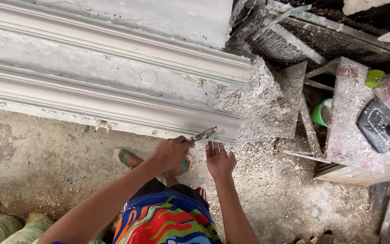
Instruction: Refining and cleaning plaster moldings using a putty knife to remove excess material and smooth edges.
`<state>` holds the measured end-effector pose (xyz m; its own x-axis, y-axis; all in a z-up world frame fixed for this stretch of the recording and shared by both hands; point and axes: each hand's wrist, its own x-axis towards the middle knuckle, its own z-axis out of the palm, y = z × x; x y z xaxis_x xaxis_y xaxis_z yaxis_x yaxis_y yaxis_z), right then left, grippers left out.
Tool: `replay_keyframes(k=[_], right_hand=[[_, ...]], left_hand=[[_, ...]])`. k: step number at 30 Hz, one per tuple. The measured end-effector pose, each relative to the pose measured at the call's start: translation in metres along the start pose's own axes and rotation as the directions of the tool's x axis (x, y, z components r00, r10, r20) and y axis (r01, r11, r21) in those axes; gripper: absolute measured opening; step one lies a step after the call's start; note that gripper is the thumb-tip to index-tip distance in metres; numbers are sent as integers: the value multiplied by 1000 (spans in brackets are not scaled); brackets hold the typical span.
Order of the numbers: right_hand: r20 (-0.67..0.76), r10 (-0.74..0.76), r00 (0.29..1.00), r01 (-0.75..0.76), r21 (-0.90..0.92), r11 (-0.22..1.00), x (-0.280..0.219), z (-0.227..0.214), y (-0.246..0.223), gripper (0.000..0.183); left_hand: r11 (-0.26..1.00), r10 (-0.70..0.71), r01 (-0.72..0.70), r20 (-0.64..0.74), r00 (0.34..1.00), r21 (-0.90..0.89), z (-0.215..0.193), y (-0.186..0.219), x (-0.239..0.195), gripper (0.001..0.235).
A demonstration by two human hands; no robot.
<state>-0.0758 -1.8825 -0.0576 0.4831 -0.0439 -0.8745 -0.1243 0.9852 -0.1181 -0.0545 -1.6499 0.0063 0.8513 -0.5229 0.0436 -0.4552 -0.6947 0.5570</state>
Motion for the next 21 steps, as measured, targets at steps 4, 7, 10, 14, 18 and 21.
replay_keyframes(k=[4, 7, 10, 14, 18, 21], right_hand=[[-13, 7, 1000, -7, 32, 999, 10, -5, 0, 62], [8, 21, 1000, -21, 26, 999, 22, -18, 0, 62], [93, 35, 995, -39, 39, 998, 53, -43, -6, 59], [85, 8, 996, -12, 52, 999, 64, -53, -17, 54], [131, -14, 991, 14, 3, 1000, 38, -40, -29, 51], [78, -59, 995, 57, 23, 998, 53, -52, -41, 55]], left_hand=[[999, 45, -45, -23, 999, -5, 30, 9, 9, 23], [997, 0, 3, -30, 1000, 78, 48, 21, 19, 19], [992, 29, -18, -81, 996, 128, 43, 48, 32, 18], [991, 0, 12, -87, 996, 136, 47, 69, 43, 20], [995, -76, 75, 26, 997, 63, 86, 77, 57, 25], [987, -66, 80, 101, 993, -141, 48, 98, 70, 28]])
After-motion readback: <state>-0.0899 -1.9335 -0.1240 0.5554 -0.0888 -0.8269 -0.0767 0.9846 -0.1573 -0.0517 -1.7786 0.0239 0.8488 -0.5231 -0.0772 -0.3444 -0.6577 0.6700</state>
